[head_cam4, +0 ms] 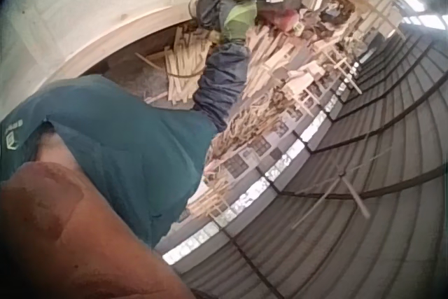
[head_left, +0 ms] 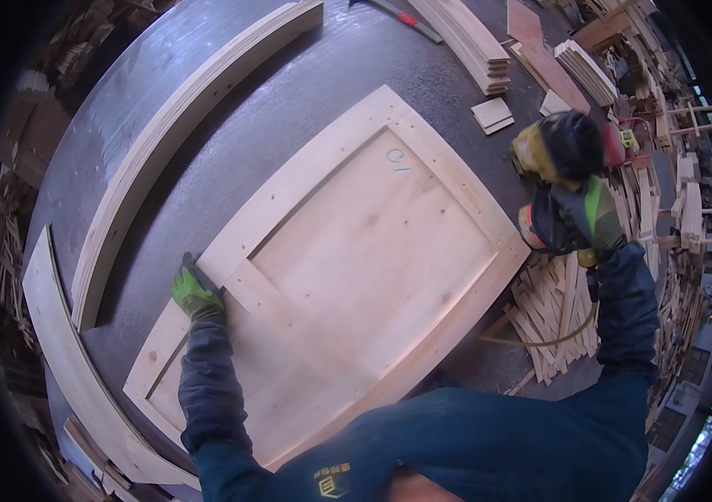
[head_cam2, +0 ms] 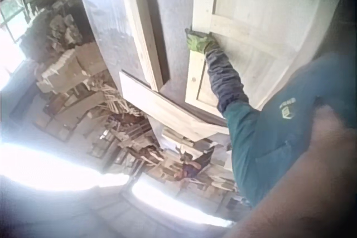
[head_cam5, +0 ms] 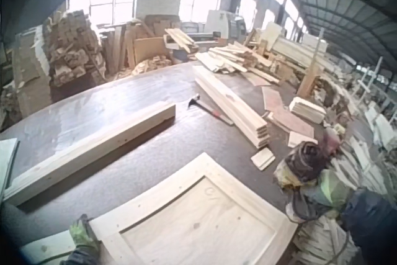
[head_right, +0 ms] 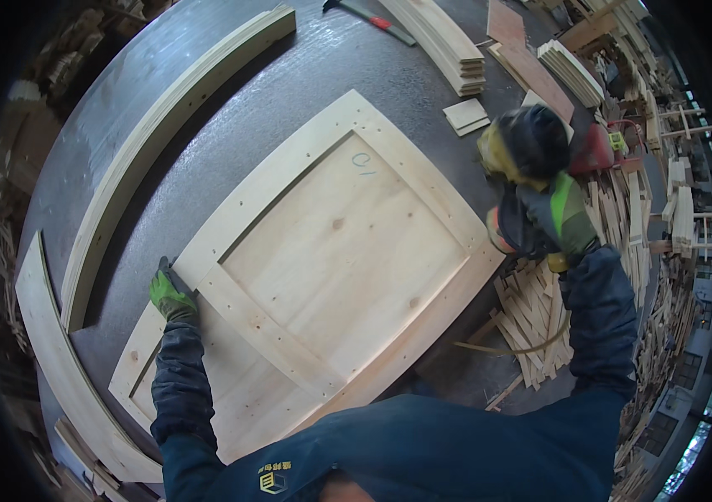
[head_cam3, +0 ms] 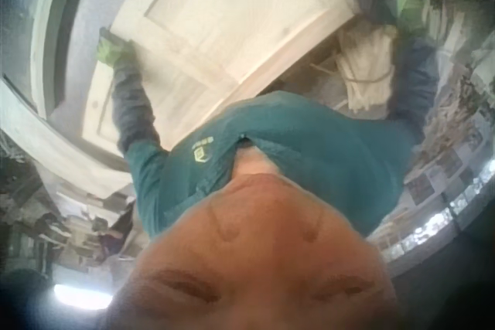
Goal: The person assembles wooden panels by placing wooden strips onto boards, fastening them with a nail gun, and stacking the finished panels onto a pallet.
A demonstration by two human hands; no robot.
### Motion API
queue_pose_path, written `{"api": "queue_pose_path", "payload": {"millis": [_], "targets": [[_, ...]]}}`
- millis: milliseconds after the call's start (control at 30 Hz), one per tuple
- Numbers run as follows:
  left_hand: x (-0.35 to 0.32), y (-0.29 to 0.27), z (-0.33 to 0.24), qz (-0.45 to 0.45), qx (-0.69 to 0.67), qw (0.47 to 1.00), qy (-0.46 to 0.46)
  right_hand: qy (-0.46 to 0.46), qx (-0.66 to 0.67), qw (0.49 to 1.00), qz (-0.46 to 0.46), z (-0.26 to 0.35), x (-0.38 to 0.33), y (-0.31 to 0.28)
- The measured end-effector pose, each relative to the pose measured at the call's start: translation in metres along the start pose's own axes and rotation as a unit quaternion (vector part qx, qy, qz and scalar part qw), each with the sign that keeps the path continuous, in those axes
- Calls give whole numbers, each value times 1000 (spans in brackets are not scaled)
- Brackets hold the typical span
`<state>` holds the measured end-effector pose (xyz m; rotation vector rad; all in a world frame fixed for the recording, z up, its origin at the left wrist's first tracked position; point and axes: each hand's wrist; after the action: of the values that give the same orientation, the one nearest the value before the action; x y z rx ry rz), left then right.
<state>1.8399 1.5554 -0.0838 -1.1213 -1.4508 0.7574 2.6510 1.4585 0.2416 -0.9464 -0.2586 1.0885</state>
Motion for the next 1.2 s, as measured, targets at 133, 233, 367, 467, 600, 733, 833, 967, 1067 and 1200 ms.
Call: {"api": "queue_pose_path", "payload": {"millis": [133,233,367,467,600,733,833,967,1067,1200], "targets": [[16,4,21,-3,41,999,8,-64,-344,930,-113,-83,20,30],[8,-16,5,91,82,990,-69,-151,-439,879,-110,-127,56,53],[-120,-56,-55,-88,30,994,49,-214,-453,840,-207,-162,87,97],[-257,-125,-177,-3,-55,996,66,-250,-221,932,-142,-154,1,96],[-448,-237,-304,296,-64,951,65,-191,-231,942,-151,-309,-79,79],[-504,-292,-332,309,-14,951,-21,-185,-235,944,-138,-418,-45,102],[-535,-280,-314,303,-74,950,34,-170,-210,955,-119,-458,-32,111],[-588,-286,-311,298,-75,951,31,-146,-193,969,-60,-440,-32,128],[-609,-321,-312,311,-74,947,40,-118,-200,972,-23,-438,-64,116],[-604,-365,-325,240,-92,962,87,-121,-172,978,-9,-394,-75,54]]}}
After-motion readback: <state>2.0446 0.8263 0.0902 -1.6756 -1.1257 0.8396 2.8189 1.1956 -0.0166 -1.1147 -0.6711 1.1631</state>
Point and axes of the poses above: each hand's wrist, its own x-axis towards the middle knuckle, its own y-axis out of the palm, z = x × y, and after that the axes turned 12 degrees about y, right-handed
